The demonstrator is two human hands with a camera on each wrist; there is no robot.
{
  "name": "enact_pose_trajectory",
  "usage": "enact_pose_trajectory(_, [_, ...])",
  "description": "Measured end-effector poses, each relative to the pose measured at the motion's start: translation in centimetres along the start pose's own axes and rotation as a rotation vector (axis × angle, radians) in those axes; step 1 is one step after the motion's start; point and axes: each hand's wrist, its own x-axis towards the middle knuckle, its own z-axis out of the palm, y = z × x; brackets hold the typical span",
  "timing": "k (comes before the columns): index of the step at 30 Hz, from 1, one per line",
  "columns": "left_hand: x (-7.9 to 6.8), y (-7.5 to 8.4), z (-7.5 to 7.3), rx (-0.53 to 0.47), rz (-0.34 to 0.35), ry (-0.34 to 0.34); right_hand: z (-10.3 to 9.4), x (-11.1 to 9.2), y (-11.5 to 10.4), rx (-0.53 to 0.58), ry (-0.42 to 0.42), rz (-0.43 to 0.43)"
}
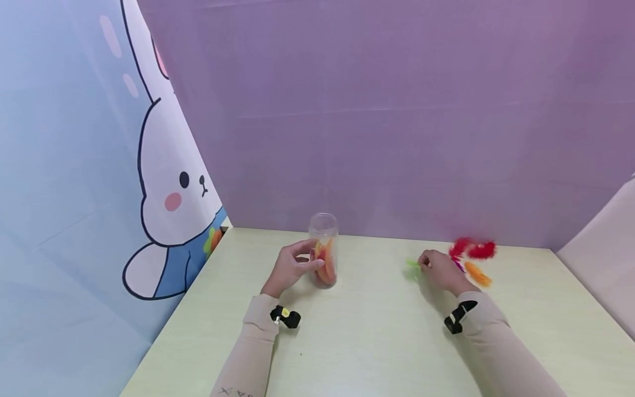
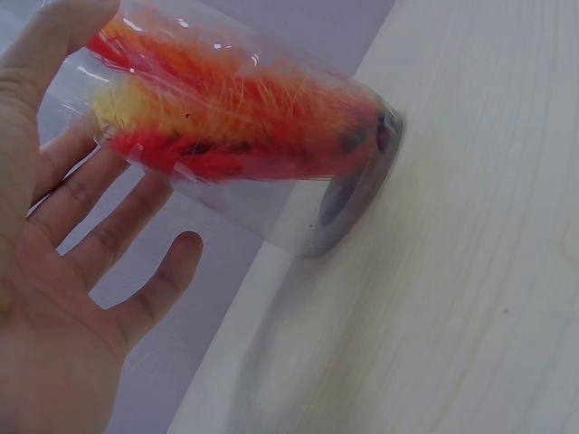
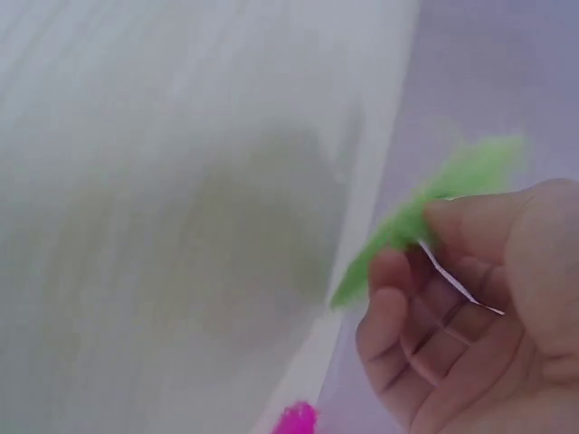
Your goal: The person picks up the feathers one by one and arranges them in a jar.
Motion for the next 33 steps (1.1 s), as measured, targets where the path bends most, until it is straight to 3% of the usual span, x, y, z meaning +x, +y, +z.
enact_pose_trajectory(11, [-0.2,0.2,0.0,-0.015,0.013,0.021,-1.1,-0.4,-1.7,0.355,0.104,0.087])
enact_pose_trajectory(22, [-0.1,0.0,0.0,-0.001,0.013,0.014,-2.3,-0.5,-4.4,0.697,0.087,0.181])
enact_pose_trajectory(33, [-0.1,0.1,0.1,-0.002,0.008,0.010,-2.9,-0.7,-6.3,0.865,0.054,0.151])
